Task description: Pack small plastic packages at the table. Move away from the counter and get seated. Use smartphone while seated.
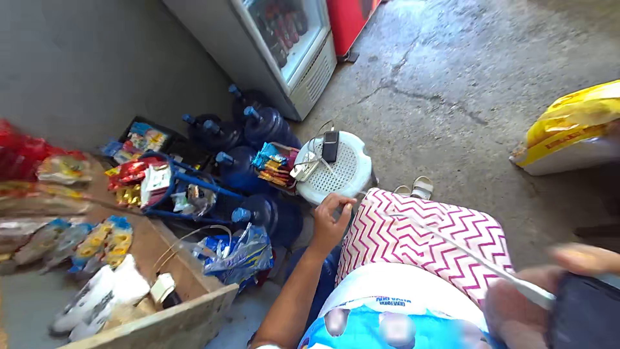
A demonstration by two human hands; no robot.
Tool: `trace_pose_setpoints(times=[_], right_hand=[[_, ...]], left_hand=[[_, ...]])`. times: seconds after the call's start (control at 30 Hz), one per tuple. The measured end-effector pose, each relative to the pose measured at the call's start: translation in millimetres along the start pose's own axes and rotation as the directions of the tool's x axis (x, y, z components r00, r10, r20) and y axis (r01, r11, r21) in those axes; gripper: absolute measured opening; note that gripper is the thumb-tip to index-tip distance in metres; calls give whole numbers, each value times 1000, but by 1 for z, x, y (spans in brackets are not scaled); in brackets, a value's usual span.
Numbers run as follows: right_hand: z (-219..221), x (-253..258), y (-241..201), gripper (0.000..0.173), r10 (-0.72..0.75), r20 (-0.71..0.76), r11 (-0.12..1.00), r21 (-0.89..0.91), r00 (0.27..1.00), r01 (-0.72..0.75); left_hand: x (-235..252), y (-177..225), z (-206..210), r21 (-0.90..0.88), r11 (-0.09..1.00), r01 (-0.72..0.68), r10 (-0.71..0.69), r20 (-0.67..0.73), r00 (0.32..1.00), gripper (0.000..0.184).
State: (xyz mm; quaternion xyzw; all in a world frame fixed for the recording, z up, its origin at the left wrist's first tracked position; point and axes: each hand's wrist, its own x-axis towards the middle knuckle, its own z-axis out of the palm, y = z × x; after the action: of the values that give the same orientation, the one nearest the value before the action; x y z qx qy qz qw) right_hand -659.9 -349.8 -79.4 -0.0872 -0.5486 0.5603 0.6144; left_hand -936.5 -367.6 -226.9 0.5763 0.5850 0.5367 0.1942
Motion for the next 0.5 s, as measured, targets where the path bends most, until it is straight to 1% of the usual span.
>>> trace_pose_setpoints(times=[0.03,0.07,0.1,0.13,0.17,0.2,0.3,0.4,0.5], right_hand=[[2,5,12,45,-80,-46,997,17,996,81],[5,8,28,48,-111,-104,989,81,988,120],[3,10,41,53,-48,-116,971,227,992,74],[-2,14,52,63,44,-63,919,395,997,-16],[-4,22,63,70,112,-23,849,522,993,-84],[-5,29,73,72,169,-3,796,590,986,-135],[-11,36,96,66,283,90,711,649,955,-271],[-15,34,111,63,320,201,620,695,926,-365],[-13,31,115,63,337,268,565,709,903,-422]], left_hand=[[3,8,1,-31,998,-60,59,-12,998,18],[5,15,2,-60,992,-109,107,-23,994,18],[7,22,2,-88,985,-146,144,-26,989,17],[8,29,2,-105,979,-176,174,-25,984,16],[10,35,2,-110,973,-204,202,-27,979,16],[12,42,1,-110,967,-230,228,-33,973,16],[18,61,0,-95,947,-306,304,-32,952,20],[27,80,2,-17,926,-378,377,-42,925,28],[33,92,7,52,899,-435,438,-44,898,32]])
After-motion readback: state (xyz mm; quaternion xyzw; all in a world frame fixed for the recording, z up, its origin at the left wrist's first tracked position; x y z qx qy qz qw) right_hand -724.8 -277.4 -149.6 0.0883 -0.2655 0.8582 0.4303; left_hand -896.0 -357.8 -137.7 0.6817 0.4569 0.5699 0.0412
